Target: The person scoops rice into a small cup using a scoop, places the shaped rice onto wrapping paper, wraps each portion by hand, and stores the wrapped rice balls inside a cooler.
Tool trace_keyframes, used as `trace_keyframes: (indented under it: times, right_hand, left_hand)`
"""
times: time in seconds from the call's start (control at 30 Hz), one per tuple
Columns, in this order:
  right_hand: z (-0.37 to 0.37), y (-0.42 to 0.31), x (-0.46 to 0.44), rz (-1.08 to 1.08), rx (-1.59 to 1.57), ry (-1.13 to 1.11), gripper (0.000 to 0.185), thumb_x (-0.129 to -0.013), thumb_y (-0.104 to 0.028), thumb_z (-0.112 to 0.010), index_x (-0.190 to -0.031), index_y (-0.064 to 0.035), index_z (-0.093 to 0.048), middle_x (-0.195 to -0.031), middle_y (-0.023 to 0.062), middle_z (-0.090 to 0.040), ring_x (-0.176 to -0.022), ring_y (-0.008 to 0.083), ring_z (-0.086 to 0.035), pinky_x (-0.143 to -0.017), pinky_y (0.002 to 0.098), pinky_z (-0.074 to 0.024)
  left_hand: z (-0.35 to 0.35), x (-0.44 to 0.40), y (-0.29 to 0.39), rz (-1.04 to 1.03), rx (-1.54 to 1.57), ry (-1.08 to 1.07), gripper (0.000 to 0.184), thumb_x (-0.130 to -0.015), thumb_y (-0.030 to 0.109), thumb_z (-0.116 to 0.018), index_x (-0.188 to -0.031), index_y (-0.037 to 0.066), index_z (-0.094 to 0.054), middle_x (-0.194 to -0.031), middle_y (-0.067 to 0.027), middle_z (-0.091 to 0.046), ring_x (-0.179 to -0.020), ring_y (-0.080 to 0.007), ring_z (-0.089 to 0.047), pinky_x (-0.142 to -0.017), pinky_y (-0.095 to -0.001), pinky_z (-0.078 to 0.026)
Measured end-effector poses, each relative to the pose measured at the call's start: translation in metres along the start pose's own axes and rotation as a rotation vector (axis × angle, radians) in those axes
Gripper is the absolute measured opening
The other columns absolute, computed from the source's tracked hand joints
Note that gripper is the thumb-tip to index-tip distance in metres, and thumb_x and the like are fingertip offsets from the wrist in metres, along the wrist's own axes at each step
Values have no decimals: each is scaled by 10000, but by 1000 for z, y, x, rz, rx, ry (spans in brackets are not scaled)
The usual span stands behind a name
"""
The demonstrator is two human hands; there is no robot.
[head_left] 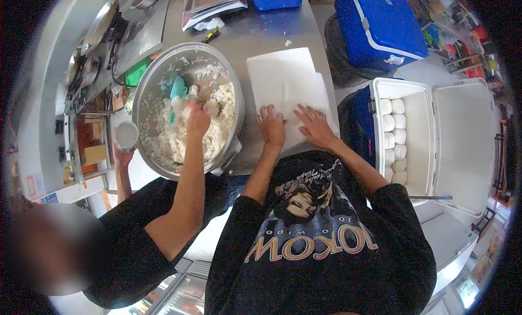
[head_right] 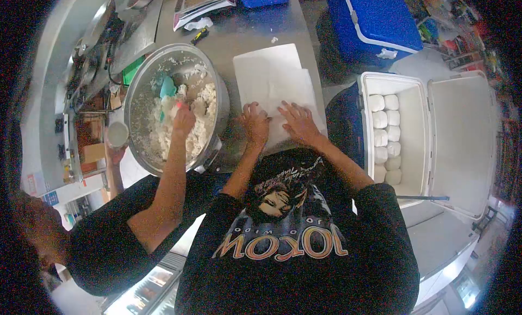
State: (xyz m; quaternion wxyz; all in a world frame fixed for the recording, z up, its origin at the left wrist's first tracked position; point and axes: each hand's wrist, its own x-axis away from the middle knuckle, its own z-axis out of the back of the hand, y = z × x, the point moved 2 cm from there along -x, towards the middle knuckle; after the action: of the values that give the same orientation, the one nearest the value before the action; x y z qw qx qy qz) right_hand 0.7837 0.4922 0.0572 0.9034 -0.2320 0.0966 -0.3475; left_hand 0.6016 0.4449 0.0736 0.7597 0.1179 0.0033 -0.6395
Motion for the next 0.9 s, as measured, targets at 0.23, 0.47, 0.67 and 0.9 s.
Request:
trace_keyframes:
  times: [0.23, 0.47, 0.67, 0.9]
  right_hand:
    - [23, 14, -4, -113, 12, -11, 825, -866, -407, -704, -1561, -208, -305, -1612, 124, -273, -1424, 404, -313, -1104, 590, -300]
    - [41, 10, -14, -97, 109, 15, 884, -773, -512, -773, -1525, -280, -371, -1565, 127, -332, -1388, 424, -337, -1059, 609, -342]
    - [51, 5, -19, -1, 179, 89, 642, -757, -458, -797, -1325, -267, -566, -1496, 87, -414, -1376, 381, -361, -1079, 592, -321]
    - [48, 20, -5, 220, 265, -42, 211, -795, -184, -690, -1001, -176, -641, -988, 1, -657, -1157, 248, -548, -1086, 643, -285]
  left_hand:
    - [-7, -17, -5, -31, 103, -186, 153, -823, 158, -698, -892, 57, -607, -920, -120, -686, -1015, -317, -600, -857, -469, -437]
    - [2, -18, 3, -93, 265, -90, 295, -767, 102, -759, -1018, 43, -614, -981, -164, -681, -889, -377, -624, -853, -482, -457]
    - [12, -15, 10, -130, 459, -97, 181, -765, 89, -745, -890, 19, -634, -924, -168, -674, -868, -368, -618, -822, -464, -485]
    - [-7, 38, 3, -409, 528, -209, 85, -774, 84, -634, -838, 40, -668, -847, -147, -644, -889, -360, -617, -790, -467, -502]
